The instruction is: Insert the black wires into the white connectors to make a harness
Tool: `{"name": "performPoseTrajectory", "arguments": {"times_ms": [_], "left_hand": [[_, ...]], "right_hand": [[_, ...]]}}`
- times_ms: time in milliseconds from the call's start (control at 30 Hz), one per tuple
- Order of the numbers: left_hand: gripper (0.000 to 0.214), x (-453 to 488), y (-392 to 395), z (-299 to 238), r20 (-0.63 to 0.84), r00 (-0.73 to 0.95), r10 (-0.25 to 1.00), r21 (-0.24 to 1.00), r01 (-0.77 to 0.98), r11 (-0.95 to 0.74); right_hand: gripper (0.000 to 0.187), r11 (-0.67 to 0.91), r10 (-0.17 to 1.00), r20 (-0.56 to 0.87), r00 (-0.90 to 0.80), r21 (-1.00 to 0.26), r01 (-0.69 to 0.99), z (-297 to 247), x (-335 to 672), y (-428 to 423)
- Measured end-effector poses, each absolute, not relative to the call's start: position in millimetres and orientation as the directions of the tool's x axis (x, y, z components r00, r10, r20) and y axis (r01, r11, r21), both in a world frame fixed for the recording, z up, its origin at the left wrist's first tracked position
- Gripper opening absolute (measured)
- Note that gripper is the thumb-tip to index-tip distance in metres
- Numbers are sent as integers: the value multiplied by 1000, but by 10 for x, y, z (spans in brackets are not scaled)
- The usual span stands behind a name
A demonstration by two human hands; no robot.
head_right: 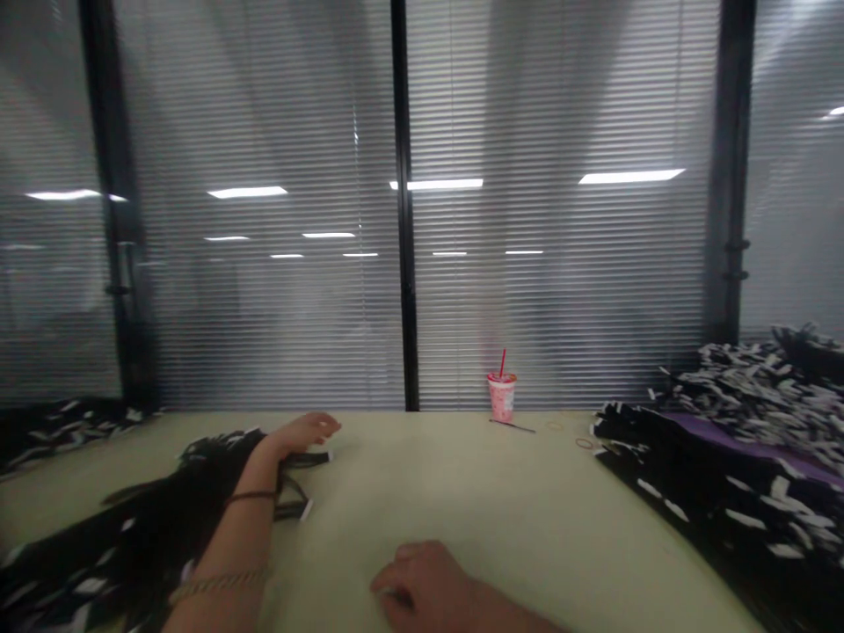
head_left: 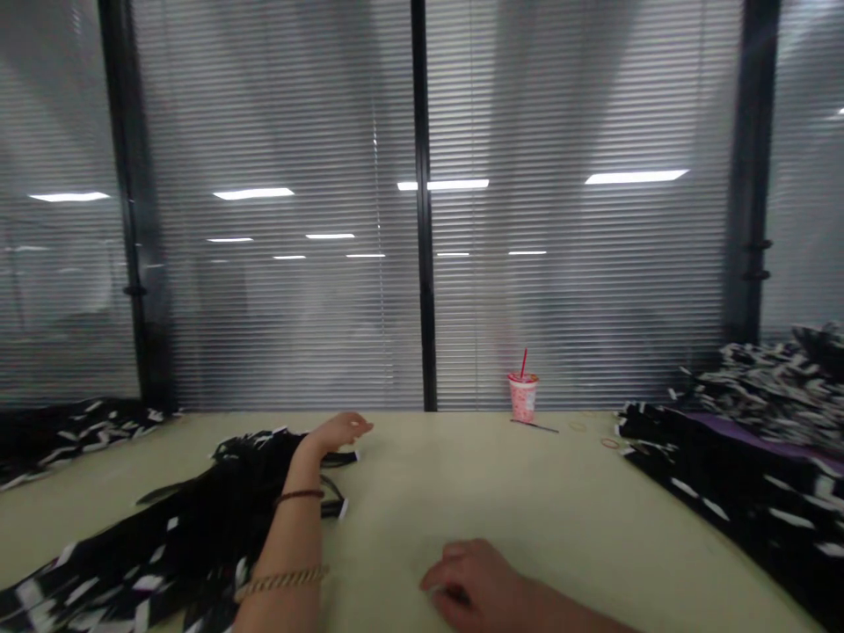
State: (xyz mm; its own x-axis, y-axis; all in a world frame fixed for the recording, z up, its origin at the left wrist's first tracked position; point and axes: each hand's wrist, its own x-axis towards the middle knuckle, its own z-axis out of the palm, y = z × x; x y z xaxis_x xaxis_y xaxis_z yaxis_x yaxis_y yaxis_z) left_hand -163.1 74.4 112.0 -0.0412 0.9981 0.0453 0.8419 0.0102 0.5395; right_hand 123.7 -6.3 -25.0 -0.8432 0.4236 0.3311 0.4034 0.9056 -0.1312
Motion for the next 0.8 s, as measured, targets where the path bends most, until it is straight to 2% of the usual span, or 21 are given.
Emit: {"name": "performPoseTrajectory", "arguments": {"times_ms": [100, 200, 400, 800], "left_hand": [[42, -1549, 668, 1254, -87, 48, 995, 592, 806, 13], [49, -1585, 603, 1315, -159, 23, 987, 577, 813, 74], [57, -1846, 473, 1380, -113, -176, 978, 483, 850, 209], [58, -2038, 360, 1421, -103, -208, 973, 592, 773, 228]], "right_hand": [[22, 908, 417, 338, -844, -111, 404, -235, 1244, -61], [25, 914, 403, 360, -841, -110, 391, -213, 1252, -63], [26, 916, 398, 378, -836, -129, 379, -201, 1252, -64], [28, 921, 388, 361, -848, -113, 374, -197, 1255, -97]]}}
